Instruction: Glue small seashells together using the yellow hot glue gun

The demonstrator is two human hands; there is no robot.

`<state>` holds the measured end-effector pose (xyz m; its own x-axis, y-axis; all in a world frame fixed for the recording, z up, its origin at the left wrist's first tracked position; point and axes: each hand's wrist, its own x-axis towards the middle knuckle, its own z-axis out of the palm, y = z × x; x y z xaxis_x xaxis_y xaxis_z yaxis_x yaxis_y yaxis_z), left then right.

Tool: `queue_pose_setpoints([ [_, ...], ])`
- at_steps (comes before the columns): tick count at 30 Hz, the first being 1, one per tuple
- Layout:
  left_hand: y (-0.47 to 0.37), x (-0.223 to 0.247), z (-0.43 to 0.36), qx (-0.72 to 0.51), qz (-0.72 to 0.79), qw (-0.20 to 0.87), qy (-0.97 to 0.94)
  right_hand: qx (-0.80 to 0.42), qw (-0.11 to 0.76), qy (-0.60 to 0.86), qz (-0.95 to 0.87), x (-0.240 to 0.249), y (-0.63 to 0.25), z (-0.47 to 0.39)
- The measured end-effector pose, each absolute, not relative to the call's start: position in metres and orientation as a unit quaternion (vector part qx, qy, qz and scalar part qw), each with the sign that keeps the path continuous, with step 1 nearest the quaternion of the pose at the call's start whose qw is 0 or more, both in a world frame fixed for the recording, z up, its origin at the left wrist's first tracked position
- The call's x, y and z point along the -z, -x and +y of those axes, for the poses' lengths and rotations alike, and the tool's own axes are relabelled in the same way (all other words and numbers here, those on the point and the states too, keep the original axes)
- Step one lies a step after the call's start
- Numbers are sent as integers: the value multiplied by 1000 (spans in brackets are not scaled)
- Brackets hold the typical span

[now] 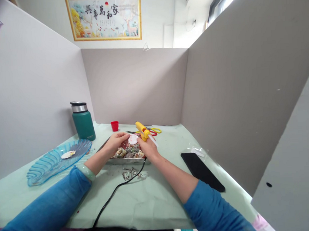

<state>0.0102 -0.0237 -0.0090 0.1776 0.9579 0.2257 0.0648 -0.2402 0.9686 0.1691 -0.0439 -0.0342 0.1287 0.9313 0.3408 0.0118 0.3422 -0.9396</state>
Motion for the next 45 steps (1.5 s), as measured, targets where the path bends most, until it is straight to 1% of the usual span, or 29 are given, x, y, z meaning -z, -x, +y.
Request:
queue_pose_setpoints([
  [2,-1,6,-17,-477,448,411,-635,-381,625,422,-535,37,-170,-40],
  [3,4,4,-14,-458,473,369,-656,-384,630,417,-531,38,-170,-39],
  [4,11,1,-11,-417,505,315,-687,-386,633,414,-527,39,-171,-38],
  [7,27,-7,-5,-267,588,93,-758,-389,637,409,-526,41,-171,-37],
  [9,33,-11,-5,-176,598,31,-781,-391,636,409,-525,41,-171,-37],
  [13,35,-10,-6,-55,576,33,-815,-395,637,405,-524,41,-171,-37],
  [17,35,-2,-3,23,582,-12,-813,-395,632,411,-526,40,-172,-39],
  [19,36,1,-1,45,571,-23,-819,-398,629,411,-526,40,-172,-39],
  [24,38,-10,-7,40,569,-37,-821,-395,629,413,-526,40,-172,-39],
  [30,29,-26,-31,132,589,-18,-797,-400,622,417,-529,38,-172,-42],
  [32,27,-24,-32,117,596,-19,-794,-403,620,416,-530,37,-172,-44],
  [38,36,-12,-21,9,599,-10,-800,-402,622,412,-531,37,-172,-42],
  [41,41,-11,-14,-64,592,7,-803,-394,623,417,-531,38,-171,-41],
  [43,42,-11,-10,-126,574,49,-808,-392,623,421,-530,38,-171,-42],
  [45,39,-12,-7,-178,538,138,-812,-394,626,419,-526,37,-171,-42],
])
